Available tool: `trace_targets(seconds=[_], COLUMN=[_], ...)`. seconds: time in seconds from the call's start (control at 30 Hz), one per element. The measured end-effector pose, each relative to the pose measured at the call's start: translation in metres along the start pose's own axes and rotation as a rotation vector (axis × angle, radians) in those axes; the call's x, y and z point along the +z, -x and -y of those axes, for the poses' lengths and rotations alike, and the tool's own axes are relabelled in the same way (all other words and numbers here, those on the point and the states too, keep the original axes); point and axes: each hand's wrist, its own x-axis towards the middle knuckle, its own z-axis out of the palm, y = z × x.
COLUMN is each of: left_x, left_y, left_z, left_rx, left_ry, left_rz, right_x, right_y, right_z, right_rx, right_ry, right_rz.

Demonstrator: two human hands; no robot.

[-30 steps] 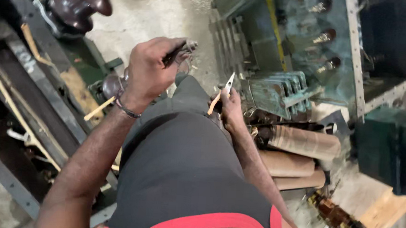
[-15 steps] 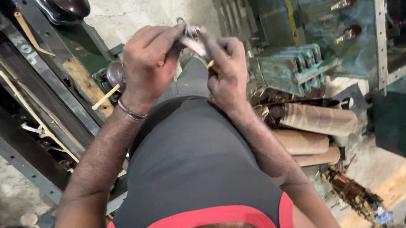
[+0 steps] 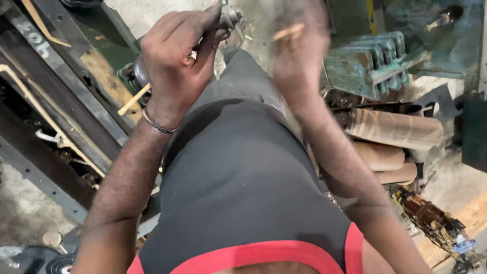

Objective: The person sits on the workshop floor and works on porcelain insulators, holding each insulator and using a small hand tool to scrape and work the metal fitting on top. They set finished insulators aside and pick up the next one, repeating the process.

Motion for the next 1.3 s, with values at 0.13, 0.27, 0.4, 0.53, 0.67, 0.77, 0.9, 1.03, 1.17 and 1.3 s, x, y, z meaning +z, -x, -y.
trace_targets(seconds=[0.13,0.27,0.4,0.53,0.67,0.77,0.9,1.03,1.17,1.3], left_x=[0.001,-0.011,-0.013,-0.012,-0.009,-0.003,0.001,-0.004,-0.007,-0.006], left_y=[-0.001,0.0,-0.003,-0.001,0.005,0.007,0.007,0.004,0.001,0.004], left_z=[0.0,-0.002,-0.002,-0.004,-0.003,-0.001,0.0,0.002,0.006,0.009], left_rx=[-0.01,-0.001,0.08,0.113,0.109,0.098,0.04,-0.263,-0.249,-0.217], left_ry=[-0.039,-0.125,-0.195,-0.278,-0.323,-0.349,-0.383,-0.136,0.016,-0.049], left_rz=[-0.03,-0.051,-0.068,-0.05,-0.022,-0.028,0.022,0.193,0.183,0.15], right_x=[-0.002,-0.007,-0.004,-0.001,0.001,0.004,0.008,0.006,0.005,0.002], right_y=[0.006,0.002,0.011,0.017,0.013,0.013,0.018,0.02,0.019,0.021], right_z=[0.007,0.006,0.018,0.033,0.042,0.043,0.036,0.025,0.016,0.008], right_rx=[0.009,0.225,0.0,-0.004,0.009,0.038,-0.031,-0.058,0.077,-0.029], right_ry=[0.117,-0.074,0.068,0.138,0.142,0.163,0.103,0.178,0.266,0.258], right_rz=[0.233,0.273,0.375,0.412,0.446,0.425,0.412,0.414,0.456,0.42])
